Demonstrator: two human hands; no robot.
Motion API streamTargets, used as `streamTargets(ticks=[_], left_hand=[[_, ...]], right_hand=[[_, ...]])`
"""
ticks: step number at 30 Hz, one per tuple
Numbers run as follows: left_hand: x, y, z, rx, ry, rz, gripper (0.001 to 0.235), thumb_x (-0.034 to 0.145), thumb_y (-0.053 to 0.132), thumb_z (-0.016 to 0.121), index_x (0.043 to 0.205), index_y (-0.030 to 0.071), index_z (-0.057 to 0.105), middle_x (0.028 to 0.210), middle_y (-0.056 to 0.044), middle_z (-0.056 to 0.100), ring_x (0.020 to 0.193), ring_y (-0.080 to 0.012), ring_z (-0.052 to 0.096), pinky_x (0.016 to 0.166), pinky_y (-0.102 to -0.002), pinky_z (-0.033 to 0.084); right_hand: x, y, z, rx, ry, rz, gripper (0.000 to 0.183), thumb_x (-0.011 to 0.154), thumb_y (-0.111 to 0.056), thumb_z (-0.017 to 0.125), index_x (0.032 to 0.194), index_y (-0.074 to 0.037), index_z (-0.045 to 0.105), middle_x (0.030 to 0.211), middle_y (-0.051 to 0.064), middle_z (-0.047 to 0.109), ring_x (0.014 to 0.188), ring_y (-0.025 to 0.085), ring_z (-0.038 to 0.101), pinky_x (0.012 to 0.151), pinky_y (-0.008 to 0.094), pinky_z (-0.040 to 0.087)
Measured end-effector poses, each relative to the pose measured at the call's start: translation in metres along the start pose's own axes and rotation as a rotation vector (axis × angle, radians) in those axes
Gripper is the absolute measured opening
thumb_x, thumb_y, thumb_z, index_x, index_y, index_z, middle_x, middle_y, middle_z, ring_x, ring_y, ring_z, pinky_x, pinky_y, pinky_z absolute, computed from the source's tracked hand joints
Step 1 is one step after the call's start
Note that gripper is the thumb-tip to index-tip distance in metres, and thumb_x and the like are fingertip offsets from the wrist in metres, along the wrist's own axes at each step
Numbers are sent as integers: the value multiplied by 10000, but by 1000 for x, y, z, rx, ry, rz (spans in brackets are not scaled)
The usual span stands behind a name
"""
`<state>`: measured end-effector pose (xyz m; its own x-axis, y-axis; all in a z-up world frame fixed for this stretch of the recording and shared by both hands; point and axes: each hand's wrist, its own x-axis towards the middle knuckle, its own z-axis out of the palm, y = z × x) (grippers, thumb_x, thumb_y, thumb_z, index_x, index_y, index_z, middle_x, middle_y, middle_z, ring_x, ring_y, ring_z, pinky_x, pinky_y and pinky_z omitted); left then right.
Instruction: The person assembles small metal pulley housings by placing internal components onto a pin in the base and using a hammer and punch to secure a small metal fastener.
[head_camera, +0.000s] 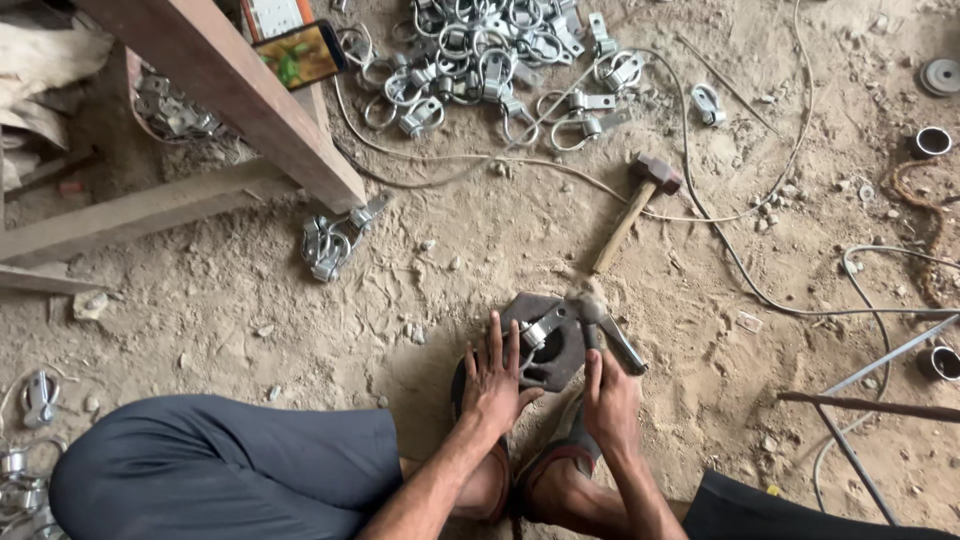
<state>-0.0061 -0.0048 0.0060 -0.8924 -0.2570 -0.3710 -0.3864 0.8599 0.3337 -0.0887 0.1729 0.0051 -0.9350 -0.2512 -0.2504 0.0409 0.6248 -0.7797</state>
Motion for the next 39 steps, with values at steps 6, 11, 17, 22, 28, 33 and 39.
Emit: streamTargets(ticks=[6,11,17,22,28,33,39], left_hand=[[-2,-1,3,-33,31,22,1319,781,618,786,1596,7,-52,1655,-276,-162,1554,-456,45,1227,-642,88],[-1,-1,2,-27,23,17,1321,777,608,791,1586,-1,-57,1649,-284,-165,1550,-468,23,1233,-631,79],[-2,-2,3,-38,32,34,1305,811,565,796,1590,-24,-70,1661,-284,-157,1546,-474,55,1227,-619,129],[-2,0,0,-31,18,29,1299,814,567,795,1588,-28,-62,1656,-287,-160,1546,-480,76,1212,-621,162],[-3,2,-1,-1,31,37,1293,811,583,789,1580,-34,-48,1646,-295,-161,1524,-491,133,1217,-619,168],[-1,0,0,-5,5,25,1294,823,586,780,1589,-32,-60,1653,-297,-170,1521,-493,152,1213,-612,190],[4,-2,4,35,-50,20,1309,821,632,750,1573,-25,-97,1625,-309,-210,1535,-501,94,1218,-626,155]], right_hand=[[6,36,7,-38,-76,94,645,1101,-505,367,766,-43,668,532,18,482,421,125,370,365,372,317],[3,28,11,-97,-128,125,612,1071,-498,379,928,-45,765,537,73,572,405,146,412,376,373,314],[-4,5,6,-199,-188,158,556,1043,-482,380,1142,-18,671,590,140,654,445,235,605,408,437,499],[-3,-2,3,-89,-156,107,580,1072,-468,363,976,-6,700,628,175,678,557,286,676,548,479,514],[-5,-4,1,-92,-157,102,549,1060,-452,395,955,1,688,649,196,684,585,307,693,588,483,515],[-3,-1,3,-54,-150,66,553,1067,-441,395,923,16,670,653,192,686,580,293,682,578,480,510],[0,10,6,-72,-223,126,582,1071,-467,323,961,-23,682,609,127,667,482,217,601,468,435,496]])
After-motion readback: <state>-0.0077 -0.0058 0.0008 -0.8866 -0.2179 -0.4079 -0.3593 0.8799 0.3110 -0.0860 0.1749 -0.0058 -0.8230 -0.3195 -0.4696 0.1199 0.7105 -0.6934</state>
